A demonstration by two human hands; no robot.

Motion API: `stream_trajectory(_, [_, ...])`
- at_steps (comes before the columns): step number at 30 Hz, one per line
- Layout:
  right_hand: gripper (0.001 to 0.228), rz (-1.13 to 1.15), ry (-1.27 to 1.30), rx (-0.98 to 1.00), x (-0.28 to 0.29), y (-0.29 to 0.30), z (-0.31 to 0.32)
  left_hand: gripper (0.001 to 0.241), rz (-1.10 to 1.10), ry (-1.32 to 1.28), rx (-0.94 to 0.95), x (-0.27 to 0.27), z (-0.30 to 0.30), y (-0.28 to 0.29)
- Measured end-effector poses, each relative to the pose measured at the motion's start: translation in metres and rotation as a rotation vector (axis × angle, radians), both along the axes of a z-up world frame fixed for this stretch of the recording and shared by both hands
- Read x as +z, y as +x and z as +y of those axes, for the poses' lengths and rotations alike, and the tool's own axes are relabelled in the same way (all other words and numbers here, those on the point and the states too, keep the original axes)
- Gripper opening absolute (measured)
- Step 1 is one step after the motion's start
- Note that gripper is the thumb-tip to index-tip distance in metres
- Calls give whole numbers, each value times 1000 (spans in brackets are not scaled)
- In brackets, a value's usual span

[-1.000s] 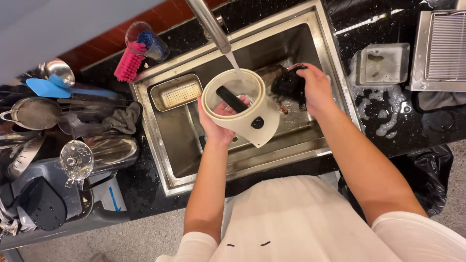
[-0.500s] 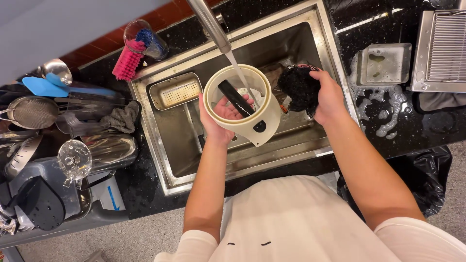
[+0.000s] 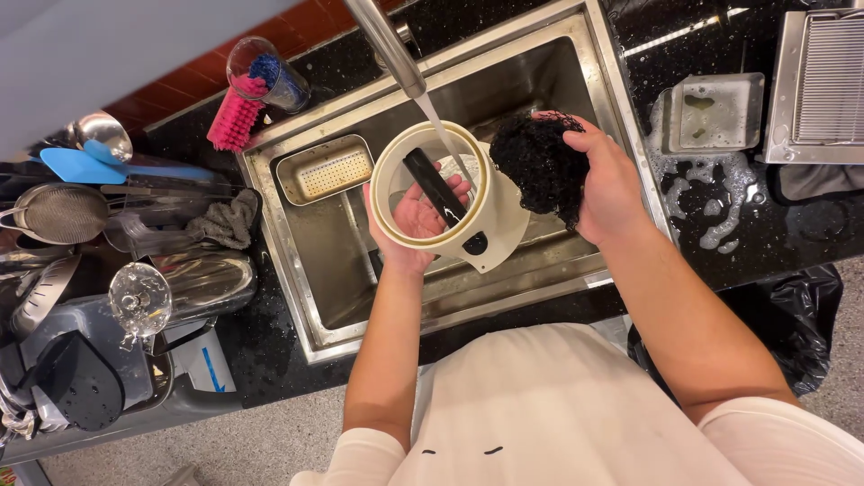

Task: Washing various kitchen and espresso machine components in a sink using water and a scrub brush.

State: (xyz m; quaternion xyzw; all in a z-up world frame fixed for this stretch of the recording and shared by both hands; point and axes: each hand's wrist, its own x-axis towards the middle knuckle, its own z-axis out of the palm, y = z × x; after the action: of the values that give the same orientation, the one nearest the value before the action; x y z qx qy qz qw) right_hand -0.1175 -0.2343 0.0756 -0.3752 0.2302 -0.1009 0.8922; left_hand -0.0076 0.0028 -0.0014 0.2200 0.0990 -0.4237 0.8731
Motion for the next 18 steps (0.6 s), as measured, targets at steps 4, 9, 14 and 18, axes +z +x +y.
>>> stream_trajectory(4, [40,17,-38,3,-2,-3,1,112,-64,89,15,4,-2,0])
stream_trajectory(9, [45,-4,26,20,-2,-4,7,101,-105,155,23,-6,-5,-1])
stream_trajectory(14, [48,71,-114,158,-13,-2,14,86,-247,231,-17,-25,-4,-4])
stream_trajectory(18, [46,65,-379,147,-29,-2,14,73,-423,283,-42,-30,-1,-8])
